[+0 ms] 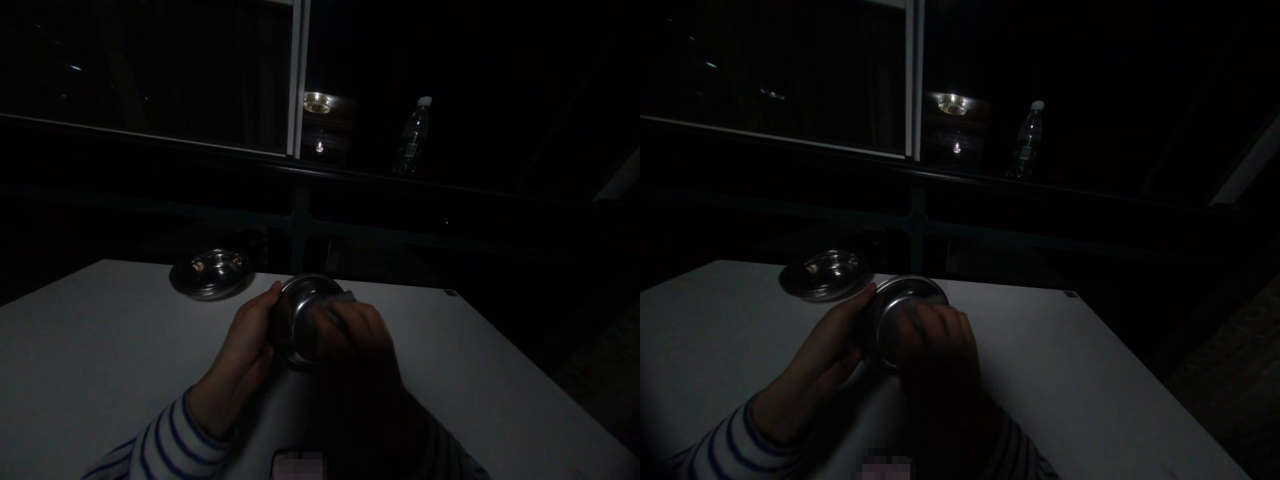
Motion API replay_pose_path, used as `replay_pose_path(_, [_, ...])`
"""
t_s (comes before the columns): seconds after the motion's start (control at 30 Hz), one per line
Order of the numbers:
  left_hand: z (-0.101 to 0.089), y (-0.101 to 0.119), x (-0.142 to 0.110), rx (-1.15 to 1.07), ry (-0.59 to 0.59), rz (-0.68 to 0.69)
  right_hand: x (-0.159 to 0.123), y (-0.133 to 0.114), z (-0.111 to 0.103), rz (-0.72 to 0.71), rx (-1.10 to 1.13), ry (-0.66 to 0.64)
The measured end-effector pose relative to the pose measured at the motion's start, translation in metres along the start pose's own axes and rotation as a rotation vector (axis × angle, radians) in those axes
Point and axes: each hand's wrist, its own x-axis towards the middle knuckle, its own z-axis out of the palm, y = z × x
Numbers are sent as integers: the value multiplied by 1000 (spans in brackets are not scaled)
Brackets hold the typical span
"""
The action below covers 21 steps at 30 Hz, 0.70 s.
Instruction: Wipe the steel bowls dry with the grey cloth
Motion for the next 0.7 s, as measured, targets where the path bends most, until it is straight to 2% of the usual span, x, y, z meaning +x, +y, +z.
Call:
replay_pose_path(0.1, [0,-2,0,-1,-9,27,-2,-10,3,-102,29,-61])
replay_pose_path(0.17, [-1,-4,0,6,-45,36,-1,-6,4,-86,38,0])
replay_pose_path(0.23, [0,-5,0,22,-71,18,-1,1,3,-6,31,23])
replay_pose_path(0.3, [0,-7,1,40,-67,-12,-1,4,3,36,25,7])
replay_pose_path(0.47, [-1,-5,1,35,-37,27,-2,-5,3,-74,63,-84])
replay_pose_path(0.63, [0,-6,-1,66,-66,23,0,9,1,60,35,-13])
replay_pose_path(0.7, [0,-7,-1,70,-48,23,-1,7,3,51,41,-13])
